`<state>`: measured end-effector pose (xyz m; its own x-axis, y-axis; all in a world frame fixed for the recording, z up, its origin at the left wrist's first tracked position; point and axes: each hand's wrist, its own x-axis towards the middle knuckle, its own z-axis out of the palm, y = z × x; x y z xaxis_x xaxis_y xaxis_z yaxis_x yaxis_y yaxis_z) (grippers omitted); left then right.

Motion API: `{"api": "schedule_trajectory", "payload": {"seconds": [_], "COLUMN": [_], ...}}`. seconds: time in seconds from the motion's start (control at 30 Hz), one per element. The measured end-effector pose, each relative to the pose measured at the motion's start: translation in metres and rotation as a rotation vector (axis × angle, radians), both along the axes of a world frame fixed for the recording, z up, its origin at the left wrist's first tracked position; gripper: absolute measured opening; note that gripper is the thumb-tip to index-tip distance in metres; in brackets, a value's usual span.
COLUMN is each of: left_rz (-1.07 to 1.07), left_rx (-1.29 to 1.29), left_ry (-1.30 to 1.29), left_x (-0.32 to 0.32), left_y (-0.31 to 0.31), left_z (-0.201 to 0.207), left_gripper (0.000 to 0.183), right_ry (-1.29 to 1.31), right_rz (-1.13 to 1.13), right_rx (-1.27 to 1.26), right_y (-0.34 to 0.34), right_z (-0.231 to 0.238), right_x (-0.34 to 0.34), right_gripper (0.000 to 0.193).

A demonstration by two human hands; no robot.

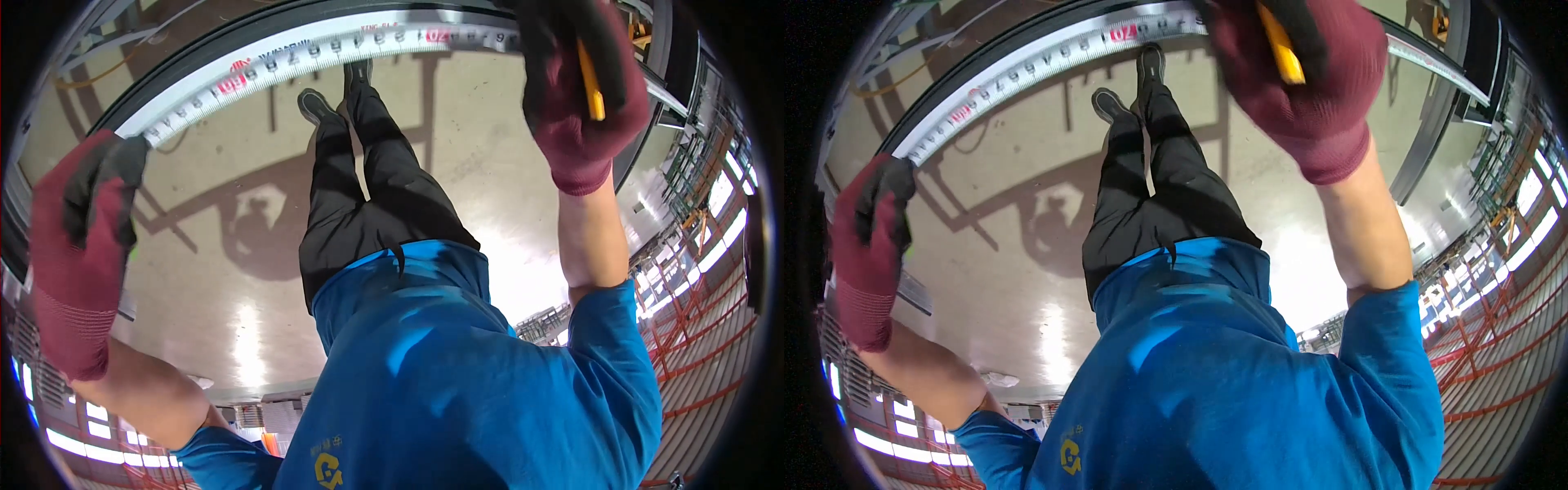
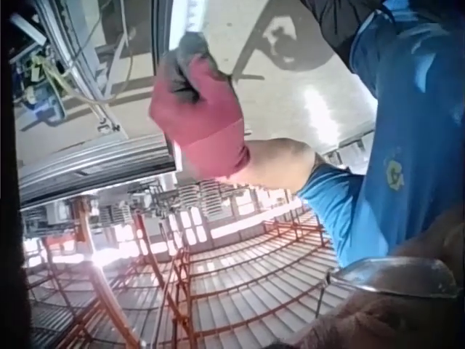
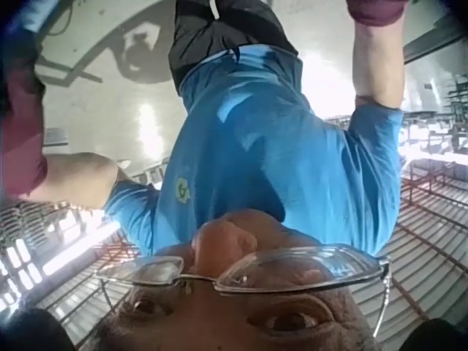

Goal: Measure a metal beam, mark it, drill holes using a power drill, and organize metal components on a storage rack.

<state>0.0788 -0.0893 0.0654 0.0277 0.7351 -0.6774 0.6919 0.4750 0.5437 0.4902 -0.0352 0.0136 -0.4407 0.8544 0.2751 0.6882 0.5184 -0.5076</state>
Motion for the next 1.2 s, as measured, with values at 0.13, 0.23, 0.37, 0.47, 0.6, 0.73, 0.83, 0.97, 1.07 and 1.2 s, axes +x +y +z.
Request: {"api": "schedule_trajectory", "payload": {"seconds": [0.13, 0.23, 0.37, 0.47, 0.6, 0.73, 0.83, 0.97, 1.07, 1.2], "left_rz": [-0.081, -0.293, -0.411, -0.328, 0.07, 0.211, 0.336, 0.809, 0.801, 0.853], "left_rx": [0.246, 0.216, 0.255, 0.1, 0.038, 0.325, 0.218, 0.298, 0.31, 0.266], "left_ry": [-0.134, -0.021, -0.132, -0.198, -0.605, -0.578, -0.387, -0.792, -0.944, -1.19], "left_x": [0.017, 0.055, 0.095, 0.164, 0.2, 0.187, 0.179, 0.168, 0.154, 0.125], "left_y": [-0.021, -0.014, -0.031, -0.005, 0.001, -0.007, 0.019, 0.044, 0.086, 0.156], "left_z": [-0.017, 0.002, -0.004, 0.033, 0.035, 0.019, 0.046, 0.007, 0.007, -0.018], "left_gripper": [0.026, 0.025, 0.029, 0.048, 0.04, 0.043, 0.065, 0.069, 0.063, 0.053], "right_ry": [-0.16, -0.274, -0.379, -0.271, -0.018, 0.213, 0.319, 0.426, 0.365, 0.381], "right_rz": [0.031, -0.159, 0.023, 0.278, 0.546, 0.501, 0.377, 0.359, 0.268, 0.195], "right_rx": [0.147, 0.036, 0.005, -0.054, 0.018, 0.135, -0.05, -0.404, -0.459, -0.514], "right_y": [-0.003, -0.003, 0.005, 0.016, 0.022, 0.028, 0.031, 0.048, 0.083, 0.146], "right_z": [0.001, 0.039, 0.089, 0.11, 0.123, 0.125, 0.116, 0.104, 0.094, 0.056], "right_x": [0.078, 0.112, 0.121, 0.08, 0.023, 0.0, -0.021, -0.07, -0.093, -0.131], "right_gripper": [0.029, 0.023, 0.031, 0.04, 0.039, 0.045, 0.072, 0.086, 0.081, 0.069]}}
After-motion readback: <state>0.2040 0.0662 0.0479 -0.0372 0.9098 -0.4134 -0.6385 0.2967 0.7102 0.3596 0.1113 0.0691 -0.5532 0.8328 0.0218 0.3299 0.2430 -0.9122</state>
